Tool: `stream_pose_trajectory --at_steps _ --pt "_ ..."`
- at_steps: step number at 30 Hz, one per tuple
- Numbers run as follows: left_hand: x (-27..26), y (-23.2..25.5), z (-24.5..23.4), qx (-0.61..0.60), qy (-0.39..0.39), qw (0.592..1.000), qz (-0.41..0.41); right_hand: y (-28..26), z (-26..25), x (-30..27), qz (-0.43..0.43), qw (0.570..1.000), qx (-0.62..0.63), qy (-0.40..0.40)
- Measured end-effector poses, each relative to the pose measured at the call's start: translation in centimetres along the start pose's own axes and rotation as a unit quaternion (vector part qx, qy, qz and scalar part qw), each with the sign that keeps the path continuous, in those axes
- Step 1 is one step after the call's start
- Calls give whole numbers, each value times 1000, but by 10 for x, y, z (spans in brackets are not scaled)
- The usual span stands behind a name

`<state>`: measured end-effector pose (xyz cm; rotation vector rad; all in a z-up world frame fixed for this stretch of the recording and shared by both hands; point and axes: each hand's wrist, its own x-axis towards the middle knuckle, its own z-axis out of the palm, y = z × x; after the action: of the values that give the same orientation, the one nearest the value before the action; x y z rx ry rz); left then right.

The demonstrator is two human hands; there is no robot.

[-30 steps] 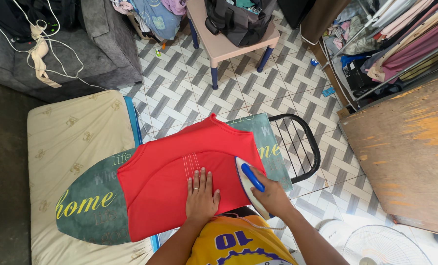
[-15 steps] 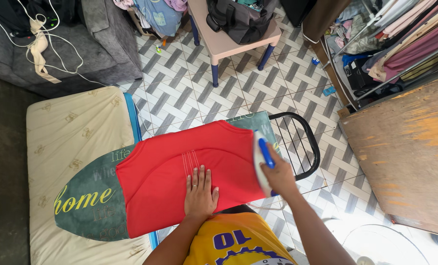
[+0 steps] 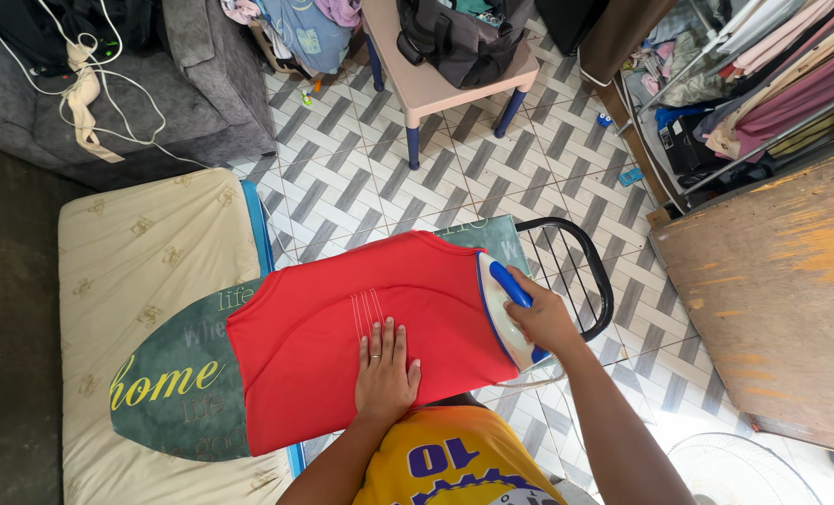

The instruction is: The person spreads a red sleeveless garment on an ironing board and irons both sides of the garment using an iron.

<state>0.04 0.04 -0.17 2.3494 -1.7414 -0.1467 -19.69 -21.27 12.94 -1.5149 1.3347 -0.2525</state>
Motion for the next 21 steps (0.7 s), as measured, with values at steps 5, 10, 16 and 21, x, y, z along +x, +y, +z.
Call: stream_pose_trajectory --at_steps 5,10,16,21 --pt "-1 0 -3 3 -20 1000 -7 -3 2 -10 16 999 -24 16" --pt "2 2 -3 6 -41 999 -17 7 27 -52 7 995 -65 80" --pt "5 4 -8 -1 -75 997 -31 55 32 -78 -100 994 -51 18" --pt "6 6 -10 4 -93 995 -35 62 19 -67 -226 970 -74 57"
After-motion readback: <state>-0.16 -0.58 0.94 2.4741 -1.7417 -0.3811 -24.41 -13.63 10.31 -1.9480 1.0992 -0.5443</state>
